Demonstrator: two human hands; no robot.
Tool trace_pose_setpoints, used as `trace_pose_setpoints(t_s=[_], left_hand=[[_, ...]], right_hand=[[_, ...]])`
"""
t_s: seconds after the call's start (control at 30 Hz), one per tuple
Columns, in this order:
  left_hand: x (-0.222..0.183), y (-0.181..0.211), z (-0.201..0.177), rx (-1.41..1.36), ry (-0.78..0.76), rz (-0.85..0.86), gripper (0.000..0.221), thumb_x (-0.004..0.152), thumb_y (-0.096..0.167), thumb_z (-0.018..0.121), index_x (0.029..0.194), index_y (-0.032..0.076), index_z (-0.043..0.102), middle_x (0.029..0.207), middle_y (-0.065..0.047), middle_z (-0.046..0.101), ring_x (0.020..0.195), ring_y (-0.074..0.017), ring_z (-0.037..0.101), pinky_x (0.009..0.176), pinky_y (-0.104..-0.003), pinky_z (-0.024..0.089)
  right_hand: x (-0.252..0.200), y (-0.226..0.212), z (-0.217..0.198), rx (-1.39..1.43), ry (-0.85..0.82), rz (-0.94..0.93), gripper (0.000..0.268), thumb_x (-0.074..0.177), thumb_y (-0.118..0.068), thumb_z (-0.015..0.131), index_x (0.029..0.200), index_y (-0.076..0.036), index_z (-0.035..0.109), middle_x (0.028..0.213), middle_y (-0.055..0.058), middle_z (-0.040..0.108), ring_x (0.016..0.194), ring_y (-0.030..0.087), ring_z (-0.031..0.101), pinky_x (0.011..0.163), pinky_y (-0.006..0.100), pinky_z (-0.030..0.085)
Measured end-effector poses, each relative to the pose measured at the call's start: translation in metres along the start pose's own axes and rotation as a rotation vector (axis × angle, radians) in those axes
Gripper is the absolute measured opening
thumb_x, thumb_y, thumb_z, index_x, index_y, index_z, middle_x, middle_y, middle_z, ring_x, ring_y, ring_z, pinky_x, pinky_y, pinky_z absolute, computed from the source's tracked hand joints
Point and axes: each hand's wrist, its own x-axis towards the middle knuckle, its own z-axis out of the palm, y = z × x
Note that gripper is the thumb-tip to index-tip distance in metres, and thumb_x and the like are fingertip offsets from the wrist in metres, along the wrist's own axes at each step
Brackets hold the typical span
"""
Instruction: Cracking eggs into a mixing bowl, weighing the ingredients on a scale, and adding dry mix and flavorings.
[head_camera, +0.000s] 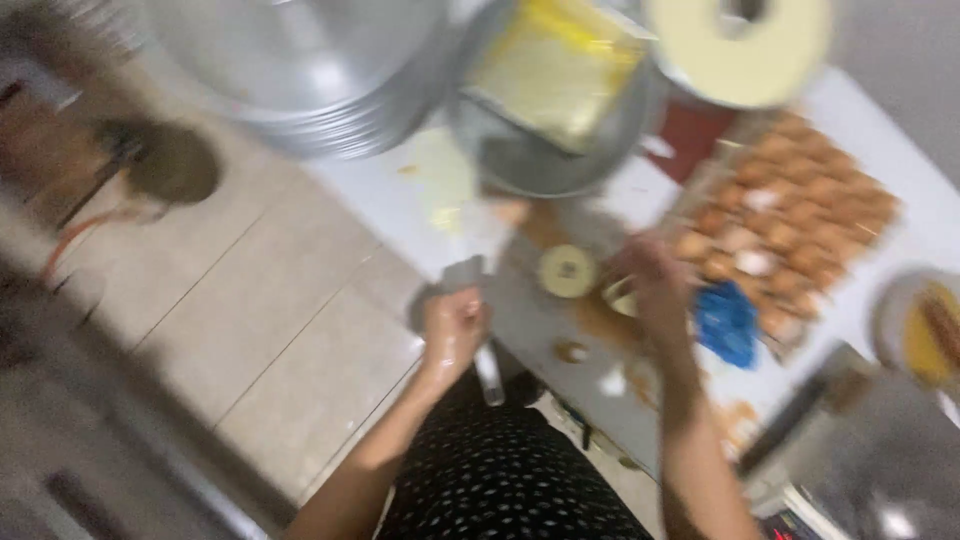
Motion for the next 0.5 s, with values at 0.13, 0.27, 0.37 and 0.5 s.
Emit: trace_pose_setpoints(t_s=[0.13,0.27,0.37,0.5], left_hand=[[0.016,0.010,0.043,0.298,-0.144,0.206,0.011,0.076,0.012,0.067,0.072,0.002,0.066,0.060,-0.022,0.063,0.063,-0.0432,0.058,0.062,-0.047,0.046],[0.034,0.115,0.063,0.296,-0.507,0.419,0.040,0.071,0.007,0.062,0.110,0.010,0.051,0.103,-0.014,0.056,0.097,-0.0352,0.057,0.088,-0.045,0.043],[0.040,0.143,0.108,0.268,-0.660,0.540,0.065,0.070,-0.004,0.060,0.134,0.004,0.048,0.123,-0.025,0.052,0.111,-0.0449,0.055,0.097,-0.051,0.043],[0.060,0.153,0.163,0.369,-0.560,0.675,0.044,0.076,-0.003,0.063,0.120,-0.001,0.061,0.113,-0.027,0.058,0.107,-0.0446,0.057,0.091,-0.049,0.046]], right_hand=[[-0.093,-0.036,-0.029,-0.379,-0.027,0.211,0.027,0.089,-0.020,0.063,0.114,-0.011,0.069,0.078,0.018,0.072,0.069,0.031,0.070,0.064,0.041,0.058],[-0.111,-0.054,-0.091,-0.488,0.144,0.115,0.024,0.089,-0.015,0.060,0.112,-0.010,0.067,0.098,0.016,0.072,0.077,0.031,0.070,0.067,0.042,0.057],[-0.101,-0.039,-0.146,-0.631,0.399,-0.002,0.018,0.092,-0.016,0.060,0.105,-0.007,0.068,0.095,0.019,0.069,0.078,0.037,0.068,0.063,0.044,0.055],[-0.067,-0.027,-0.188,-0.901,0.504,-0.092,0.017,0.089,-0.011,0.065,0.105,-0.008,0.069,0.090,0.014,0.067,0.082,0.035,0.068,0.067,0.041,0.055]])
